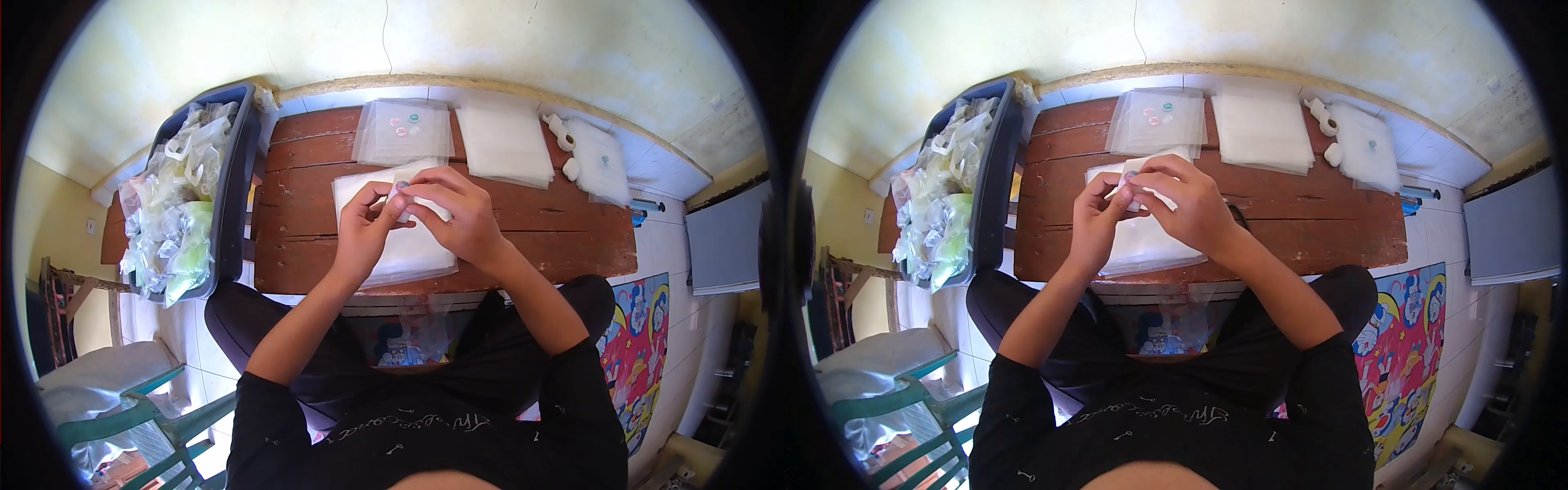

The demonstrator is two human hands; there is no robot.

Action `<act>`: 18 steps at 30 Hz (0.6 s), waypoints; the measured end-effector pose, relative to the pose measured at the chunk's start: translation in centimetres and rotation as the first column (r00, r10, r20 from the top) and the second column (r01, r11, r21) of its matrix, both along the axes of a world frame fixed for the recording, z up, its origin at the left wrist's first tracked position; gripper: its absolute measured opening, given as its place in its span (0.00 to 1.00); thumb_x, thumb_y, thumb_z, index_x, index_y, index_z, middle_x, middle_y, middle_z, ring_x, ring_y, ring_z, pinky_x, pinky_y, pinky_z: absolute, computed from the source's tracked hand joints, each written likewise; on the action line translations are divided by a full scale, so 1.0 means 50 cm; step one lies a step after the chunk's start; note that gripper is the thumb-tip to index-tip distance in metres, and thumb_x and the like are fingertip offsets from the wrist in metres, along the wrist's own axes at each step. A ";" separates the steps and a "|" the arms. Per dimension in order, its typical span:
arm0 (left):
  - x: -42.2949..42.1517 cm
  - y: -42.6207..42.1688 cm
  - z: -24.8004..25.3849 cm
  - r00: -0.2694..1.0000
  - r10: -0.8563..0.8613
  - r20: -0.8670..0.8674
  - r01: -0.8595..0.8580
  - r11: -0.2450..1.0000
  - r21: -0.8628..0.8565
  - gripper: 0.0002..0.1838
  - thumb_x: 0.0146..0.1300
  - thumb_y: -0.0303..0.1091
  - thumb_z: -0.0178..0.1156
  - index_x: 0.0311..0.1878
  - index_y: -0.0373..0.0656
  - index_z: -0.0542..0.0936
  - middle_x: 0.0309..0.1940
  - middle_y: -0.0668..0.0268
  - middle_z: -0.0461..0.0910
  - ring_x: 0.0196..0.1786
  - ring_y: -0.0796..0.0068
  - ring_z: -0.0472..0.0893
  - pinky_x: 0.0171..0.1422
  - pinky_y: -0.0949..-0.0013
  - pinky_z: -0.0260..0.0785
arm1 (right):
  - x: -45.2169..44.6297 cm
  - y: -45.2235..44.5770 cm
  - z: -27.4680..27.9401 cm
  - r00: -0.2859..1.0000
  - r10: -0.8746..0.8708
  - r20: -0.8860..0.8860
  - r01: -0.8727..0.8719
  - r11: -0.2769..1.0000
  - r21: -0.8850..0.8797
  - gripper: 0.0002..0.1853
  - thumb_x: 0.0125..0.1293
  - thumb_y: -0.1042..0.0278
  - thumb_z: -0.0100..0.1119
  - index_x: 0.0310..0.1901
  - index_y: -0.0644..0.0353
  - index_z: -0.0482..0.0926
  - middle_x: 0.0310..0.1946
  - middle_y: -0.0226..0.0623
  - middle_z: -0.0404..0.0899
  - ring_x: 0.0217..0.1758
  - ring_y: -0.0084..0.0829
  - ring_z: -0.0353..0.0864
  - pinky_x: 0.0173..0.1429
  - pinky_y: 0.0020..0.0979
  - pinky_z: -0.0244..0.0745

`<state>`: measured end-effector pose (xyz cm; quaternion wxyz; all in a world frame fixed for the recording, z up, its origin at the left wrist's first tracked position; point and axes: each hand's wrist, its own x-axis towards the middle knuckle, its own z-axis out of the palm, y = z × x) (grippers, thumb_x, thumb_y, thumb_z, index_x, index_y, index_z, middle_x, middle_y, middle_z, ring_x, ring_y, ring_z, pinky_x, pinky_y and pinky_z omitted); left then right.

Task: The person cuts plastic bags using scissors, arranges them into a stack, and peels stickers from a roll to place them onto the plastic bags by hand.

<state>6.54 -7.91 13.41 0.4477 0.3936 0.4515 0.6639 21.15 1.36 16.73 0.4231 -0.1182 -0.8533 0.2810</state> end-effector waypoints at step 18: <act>0.005 -0.001 0.007 0.994 0.047 -0.103 -0.035 0.992 0.117 0.06 0.70 0.27 0.57 0.45 0.34 0.78 0.44 0.62 0.79 0.45 0.75 0.82 0.49 0.70 0.81 | 0.001 0.002 -0.001 0.998 -0.019 -0.055 0.023 0.996 0.088 0.09 0.58 0.75 0.66 0.41 0.63 0.83 0.36 0.41 0.83 0.37 0.39 0.83 0.41 0.34 0.79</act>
